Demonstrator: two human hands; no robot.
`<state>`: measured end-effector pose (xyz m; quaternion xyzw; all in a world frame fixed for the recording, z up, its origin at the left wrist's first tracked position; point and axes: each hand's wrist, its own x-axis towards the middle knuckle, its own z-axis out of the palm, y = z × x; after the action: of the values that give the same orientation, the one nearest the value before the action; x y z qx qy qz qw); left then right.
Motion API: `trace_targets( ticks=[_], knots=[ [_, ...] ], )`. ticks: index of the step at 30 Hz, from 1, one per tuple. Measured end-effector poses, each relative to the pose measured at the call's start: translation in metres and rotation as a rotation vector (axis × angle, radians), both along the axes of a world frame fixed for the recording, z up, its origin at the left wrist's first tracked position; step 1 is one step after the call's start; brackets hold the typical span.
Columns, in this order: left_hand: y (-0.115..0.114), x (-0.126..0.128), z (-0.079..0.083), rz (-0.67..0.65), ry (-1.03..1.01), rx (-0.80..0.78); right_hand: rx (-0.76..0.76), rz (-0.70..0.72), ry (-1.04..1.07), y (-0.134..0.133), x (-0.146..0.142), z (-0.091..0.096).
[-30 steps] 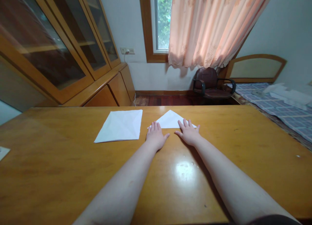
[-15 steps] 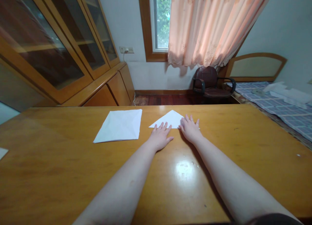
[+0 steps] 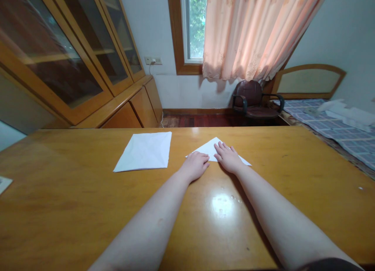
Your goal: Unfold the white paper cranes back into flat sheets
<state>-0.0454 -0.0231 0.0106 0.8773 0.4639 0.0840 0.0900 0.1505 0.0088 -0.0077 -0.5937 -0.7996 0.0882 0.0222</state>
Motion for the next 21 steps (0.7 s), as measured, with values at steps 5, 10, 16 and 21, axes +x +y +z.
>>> trace_targets(
  ticks=[5,10,16,21],
  knots=[
    [-0.002,0.002,-0.009,0.113,0.067,0.006,-0.014,-0.009,-0.019,-0.001,-0.002,0.001],
    [-0.006,0.006,-0.010,-0.052,0.097,-0.127,-0.016,0.144,0.014,-0.006,-0.011,-0.003],
    [0.003,-0.003,-0.015,0.164,0.129,-0.160,-0.021,0.060,0.012,-0.002,-0.007,-0.002],
    [0.014,-0.015,-0.020,0.340,0.150,-0.148,-0.019,-0.098,0.008,0.004,0.001,-0.003]
  ],
)
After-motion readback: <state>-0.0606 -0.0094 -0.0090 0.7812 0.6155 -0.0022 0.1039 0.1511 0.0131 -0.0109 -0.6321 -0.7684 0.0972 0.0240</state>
